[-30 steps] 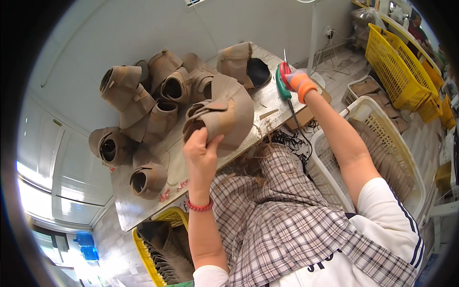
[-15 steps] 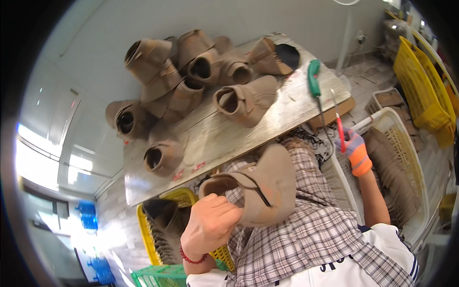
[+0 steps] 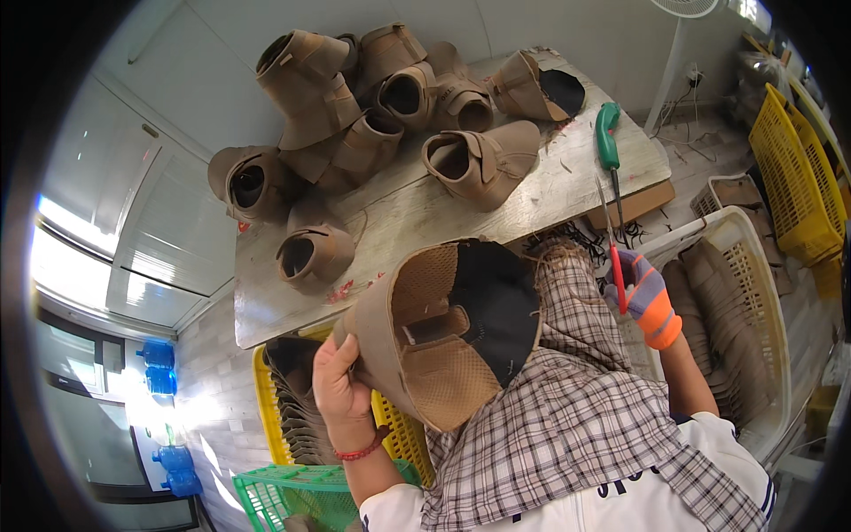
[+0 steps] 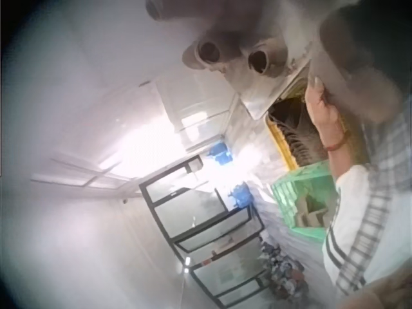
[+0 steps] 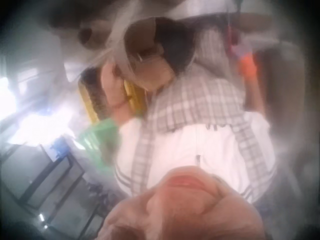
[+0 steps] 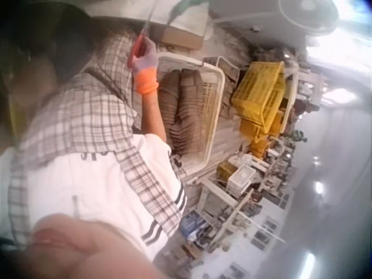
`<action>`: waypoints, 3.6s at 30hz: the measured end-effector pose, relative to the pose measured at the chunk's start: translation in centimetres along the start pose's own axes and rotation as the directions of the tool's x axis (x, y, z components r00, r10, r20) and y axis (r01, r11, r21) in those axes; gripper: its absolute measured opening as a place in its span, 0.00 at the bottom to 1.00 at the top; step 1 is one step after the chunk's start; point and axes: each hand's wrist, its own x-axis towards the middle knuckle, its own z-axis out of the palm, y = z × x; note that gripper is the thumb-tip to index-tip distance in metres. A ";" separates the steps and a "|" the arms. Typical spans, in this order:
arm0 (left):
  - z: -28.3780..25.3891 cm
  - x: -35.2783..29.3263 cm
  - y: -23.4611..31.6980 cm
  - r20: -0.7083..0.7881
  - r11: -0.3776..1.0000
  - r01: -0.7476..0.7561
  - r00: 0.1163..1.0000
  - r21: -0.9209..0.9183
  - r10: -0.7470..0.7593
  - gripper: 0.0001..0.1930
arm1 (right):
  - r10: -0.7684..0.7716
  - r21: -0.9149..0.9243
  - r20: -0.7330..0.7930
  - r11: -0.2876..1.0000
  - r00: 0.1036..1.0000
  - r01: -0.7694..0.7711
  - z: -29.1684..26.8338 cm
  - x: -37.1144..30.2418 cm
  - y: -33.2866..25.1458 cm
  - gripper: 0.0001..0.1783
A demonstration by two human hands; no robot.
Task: The person uses a rotary cutting tool to trim the edges of shoe uppers, then switches to scissors to trim the interior lining. Finished pieces are placed on the table.
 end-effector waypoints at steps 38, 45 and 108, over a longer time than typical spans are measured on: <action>-12.1 -0.2 -22.2 -0.263 0.968 -0.013 0.961 0.251 0.081 0.30 | -0.302 -0.476 0.740 0.395 0.601 0.785 13.6 3.7 -0.1 0.19; -9.9 0.0 -19.4 -0.203 0.981 0.091 0.971 -0.170 -0.126 0.28 | -0.199 -0.593 0.723 0.314 0.662 0.742 10.6 3.4 -1.5 0.19; -13.3 -5.4 -18.1 -0.176 0.936 0.344 0.919 -0.077 -0.352 0.18 | -0.193 -0.406 0.794 0.538 0.577 0.739 14.5 0.5 -3.3 0.15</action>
